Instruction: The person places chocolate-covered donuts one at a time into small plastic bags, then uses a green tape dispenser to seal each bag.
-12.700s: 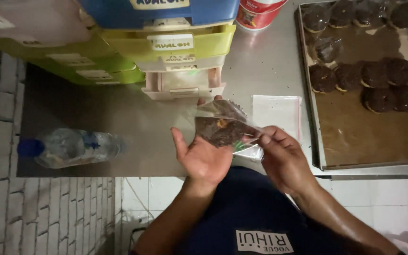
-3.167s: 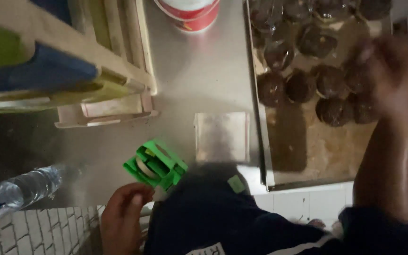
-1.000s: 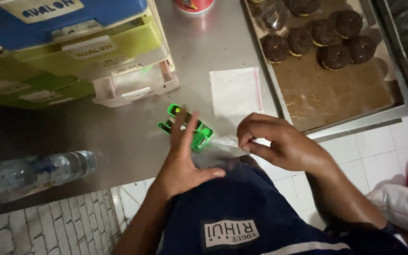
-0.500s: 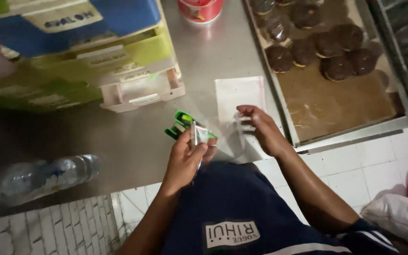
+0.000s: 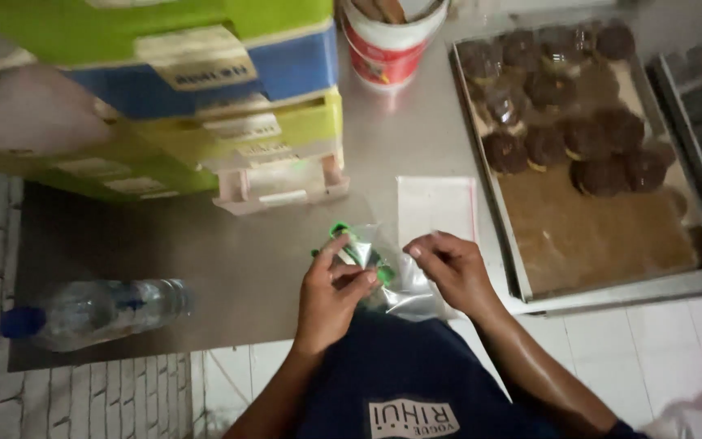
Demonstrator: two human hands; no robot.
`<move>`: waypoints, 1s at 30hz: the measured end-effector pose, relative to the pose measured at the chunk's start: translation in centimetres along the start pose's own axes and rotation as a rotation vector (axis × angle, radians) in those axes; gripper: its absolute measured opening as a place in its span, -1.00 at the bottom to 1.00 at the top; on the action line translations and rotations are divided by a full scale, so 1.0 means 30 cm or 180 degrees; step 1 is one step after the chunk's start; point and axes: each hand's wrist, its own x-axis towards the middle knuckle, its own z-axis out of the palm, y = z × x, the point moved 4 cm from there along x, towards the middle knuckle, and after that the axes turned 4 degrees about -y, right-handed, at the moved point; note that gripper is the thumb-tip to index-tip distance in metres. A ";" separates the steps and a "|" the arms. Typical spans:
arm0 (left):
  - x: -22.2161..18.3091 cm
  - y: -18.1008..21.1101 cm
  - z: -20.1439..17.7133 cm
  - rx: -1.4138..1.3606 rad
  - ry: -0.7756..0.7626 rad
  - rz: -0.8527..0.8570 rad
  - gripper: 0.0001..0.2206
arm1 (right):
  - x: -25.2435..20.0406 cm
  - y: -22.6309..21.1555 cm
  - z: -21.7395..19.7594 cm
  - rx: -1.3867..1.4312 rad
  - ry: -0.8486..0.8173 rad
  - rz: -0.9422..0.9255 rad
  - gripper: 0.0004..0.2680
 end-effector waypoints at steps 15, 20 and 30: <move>0.010 0.088 -0.036 -0.0162 0.0427 0.0829 -0.41 | -0.020 -0.170 -0.005 0.2163 -0.1479 -0.0040 -0.82; -0.016 0.129 0.017 -0.0128 0.0113 0.0912 -0.41 | 0.002 -0.186 -0.038 0.0588 -0.1173 -0.0401 -0.60; -0.028 0.052 0.003 -0.0749 -0.0216 0.0269 -0.57 | -0.015 -0.289 -0.163 0.0286 -0.0821 -0.0937 -0.31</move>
